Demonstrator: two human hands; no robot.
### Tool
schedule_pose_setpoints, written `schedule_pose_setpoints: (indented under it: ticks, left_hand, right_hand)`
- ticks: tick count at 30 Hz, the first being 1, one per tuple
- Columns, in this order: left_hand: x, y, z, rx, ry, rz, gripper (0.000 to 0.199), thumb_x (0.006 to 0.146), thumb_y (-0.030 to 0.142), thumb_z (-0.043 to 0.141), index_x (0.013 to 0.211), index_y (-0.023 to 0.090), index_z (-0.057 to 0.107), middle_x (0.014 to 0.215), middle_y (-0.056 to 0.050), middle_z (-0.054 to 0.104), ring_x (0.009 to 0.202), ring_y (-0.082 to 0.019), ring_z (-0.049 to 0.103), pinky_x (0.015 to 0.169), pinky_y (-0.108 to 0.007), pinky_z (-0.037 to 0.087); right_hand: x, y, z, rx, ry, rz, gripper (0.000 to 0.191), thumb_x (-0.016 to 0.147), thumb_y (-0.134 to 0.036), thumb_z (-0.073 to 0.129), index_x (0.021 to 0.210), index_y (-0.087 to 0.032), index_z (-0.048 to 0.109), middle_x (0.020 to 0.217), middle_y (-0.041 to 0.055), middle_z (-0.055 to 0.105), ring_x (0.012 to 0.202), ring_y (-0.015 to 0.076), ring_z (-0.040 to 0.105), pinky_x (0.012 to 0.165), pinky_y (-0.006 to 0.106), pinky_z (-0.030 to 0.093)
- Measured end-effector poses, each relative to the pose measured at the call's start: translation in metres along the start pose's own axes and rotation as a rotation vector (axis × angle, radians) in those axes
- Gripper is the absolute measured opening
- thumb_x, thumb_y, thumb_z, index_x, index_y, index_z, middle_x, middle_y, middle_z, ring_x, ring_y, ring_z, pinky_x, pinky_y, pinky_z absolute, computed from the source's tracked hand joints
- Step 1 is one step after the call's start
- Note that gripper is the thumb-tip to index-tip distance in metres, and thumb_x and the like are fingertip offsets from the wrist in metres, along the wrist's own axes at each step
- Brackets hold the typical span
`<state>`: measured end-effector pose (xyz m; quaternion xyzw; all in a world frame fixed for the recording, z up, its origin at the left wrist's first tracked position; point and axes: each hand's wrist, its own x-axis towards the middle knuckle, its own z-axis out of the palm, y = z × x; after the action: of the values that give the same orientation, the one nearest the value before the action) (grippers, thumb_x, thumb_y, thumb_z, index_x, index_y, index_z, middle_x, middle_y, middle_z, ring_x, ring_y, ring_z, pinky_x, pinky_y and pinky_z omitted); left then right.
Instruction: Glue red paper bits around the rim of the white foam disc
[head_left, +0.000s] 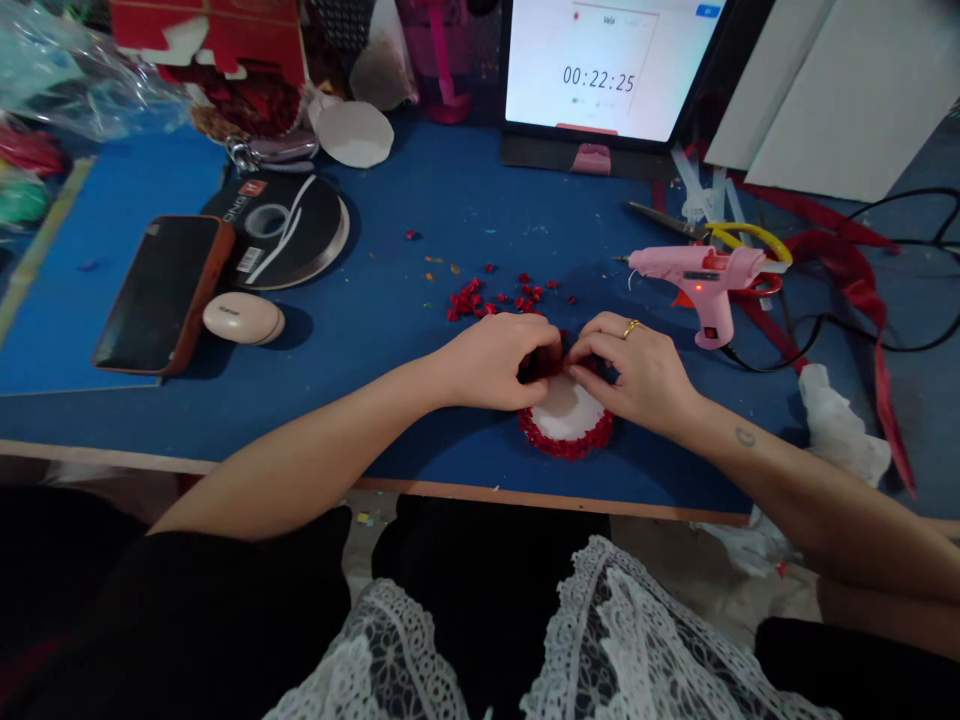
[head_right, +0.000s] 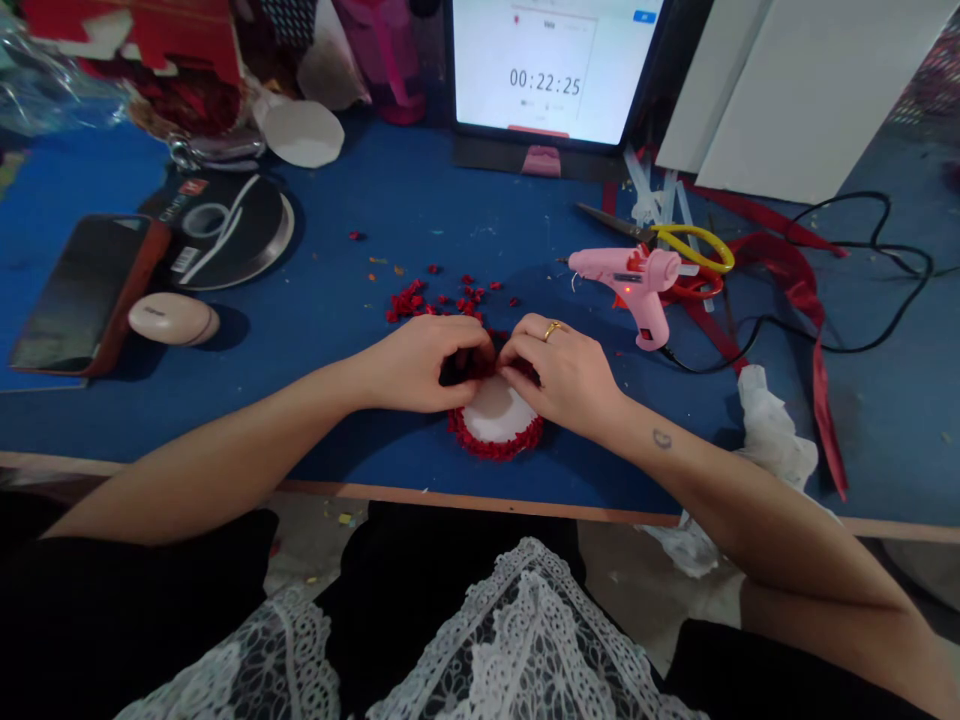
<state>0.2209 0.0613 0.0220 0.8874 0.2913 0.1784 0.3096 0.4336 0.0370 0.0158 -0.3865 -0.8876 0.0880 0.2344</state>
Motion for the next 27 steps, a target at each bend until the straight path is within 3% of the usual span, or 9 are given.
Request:
schedule_pose_setpoints:
  ticks: [27]
  left_hand:
    - [-0.0003,-0.0006,0.0002,0.004,-0.003,0.004,0.017,0.069,0.017,0.057,0.085,0.014,0.063,0.080,-0.003,0.062,0.073,-0.014,0.058,0.065,-0.024,0.045]
  right_hand:
    - [-0.0022,-0.0025,0.0011,-0.088,-0.008,0.004,0.010,0.088,-0.020,0.057,0.083,-0.019,0.065,0.088,0.0058,0.068,0.080,0.0190,0.064,0.066,0.030,0.047]
